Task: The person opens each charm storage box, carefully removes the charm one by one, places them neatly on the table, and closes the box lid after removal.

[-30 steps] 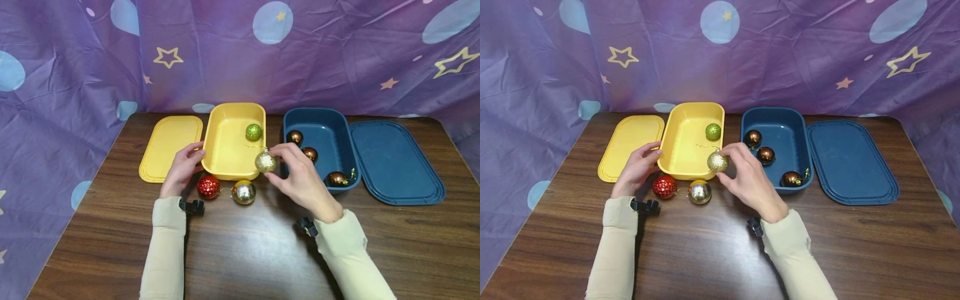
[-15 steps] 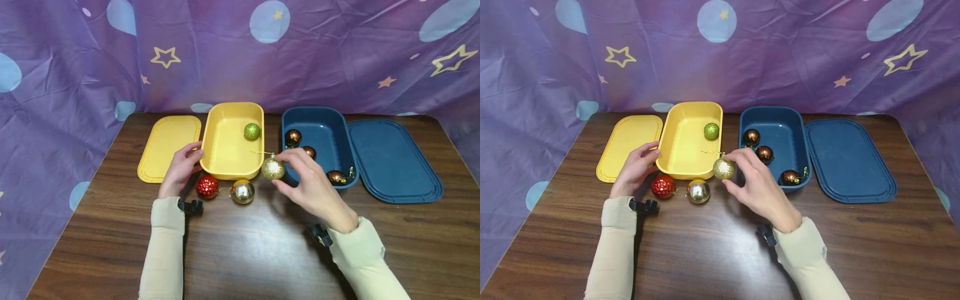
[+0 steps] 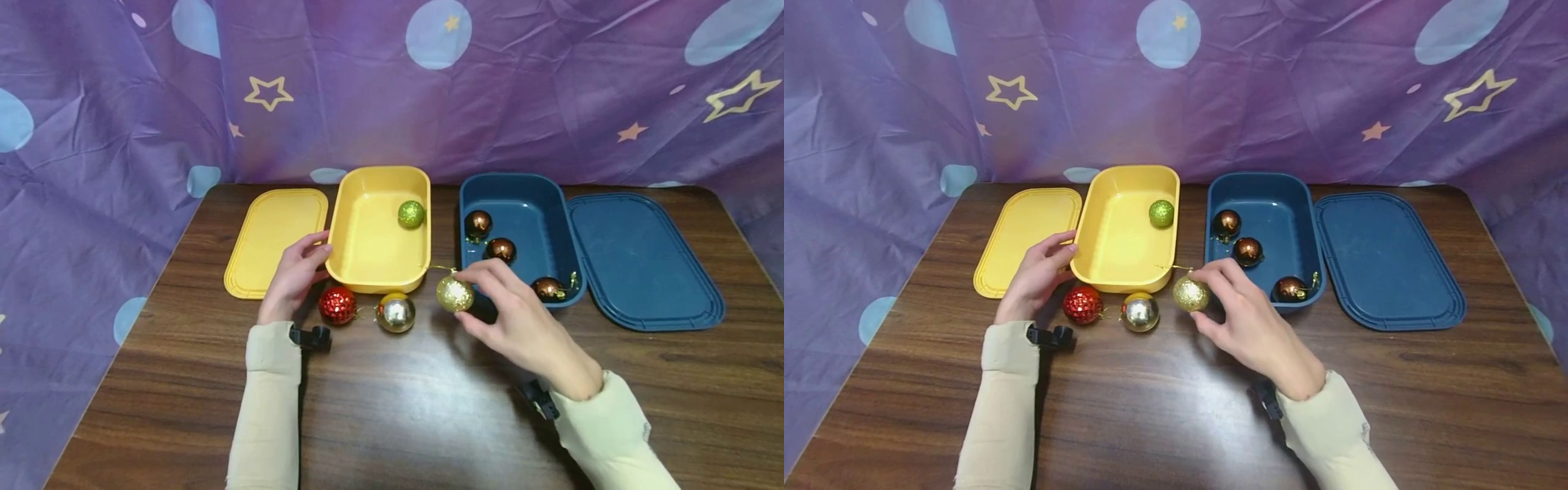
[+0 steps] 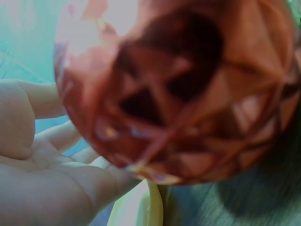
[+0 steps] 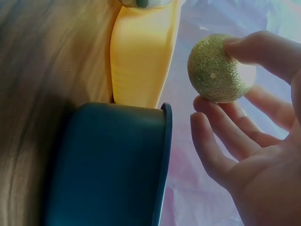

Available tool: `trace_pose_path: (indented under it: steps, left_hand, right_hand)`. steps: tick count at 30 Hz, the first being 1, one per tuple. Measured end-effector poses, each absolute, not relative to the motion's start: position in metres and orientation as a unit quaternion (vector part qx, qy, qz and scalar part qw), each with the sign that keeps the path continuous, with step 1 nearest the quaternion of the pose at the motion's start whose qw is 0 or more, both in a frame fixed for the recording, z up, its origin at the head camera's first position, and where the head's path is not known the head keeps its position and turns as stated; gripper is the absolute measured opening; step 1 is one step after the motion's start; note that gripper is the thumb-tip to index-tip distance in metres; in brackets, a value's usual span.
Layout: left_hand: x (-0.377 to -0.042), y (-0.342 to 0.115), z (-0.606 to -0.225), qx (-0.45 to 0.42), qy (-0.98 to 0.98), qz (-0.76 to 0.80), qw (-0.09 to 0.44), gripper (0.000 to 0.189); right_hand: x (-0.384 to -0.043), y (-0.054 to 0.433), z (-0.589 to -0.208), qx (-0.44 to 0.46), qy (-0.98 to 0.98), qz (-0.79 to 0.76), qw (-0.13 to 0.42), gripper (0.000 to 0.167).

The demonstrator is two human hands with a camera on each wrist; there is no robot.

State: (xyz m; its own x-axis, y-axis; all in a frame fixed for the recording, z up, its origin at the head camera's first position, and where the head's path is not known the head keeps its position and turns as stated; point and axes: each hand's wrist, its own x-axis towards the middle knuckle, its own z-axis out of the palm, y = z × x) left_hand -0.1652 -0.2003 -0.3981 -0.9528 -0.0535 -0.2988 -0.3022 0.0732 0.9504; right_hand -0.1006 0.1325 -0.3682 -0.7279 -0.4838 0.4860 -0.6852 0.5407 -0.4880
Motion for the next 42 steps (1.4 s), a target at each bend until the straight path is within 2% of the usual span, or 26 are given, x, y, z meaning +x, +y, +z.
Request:
trace_pose_path:
  steps: [14,32,42]
  left_hand:
    - [-0.164,-0.2,-0.397,-0.119,0.724,0.673,0.093,0.045]
    - [-0.163,-0.199,-0.397,-0.117,0.721,0.676,0.094,0.045]
    - [-0.164,-0.2,-0.397,-0.119,0.722,0.675,0.095,0.045]
  right_hand:
    - [-0.089,0.142,-0.373,0.347,-0.887,0.287,0.105,0.046]
    - [-0.08,0.139,-0.372,0.341,-0.91,0.236,0.014,0.043]
    - [-0.079,0.135,-0.377,0.332,-0.917,0.22,-0.016,0.044]
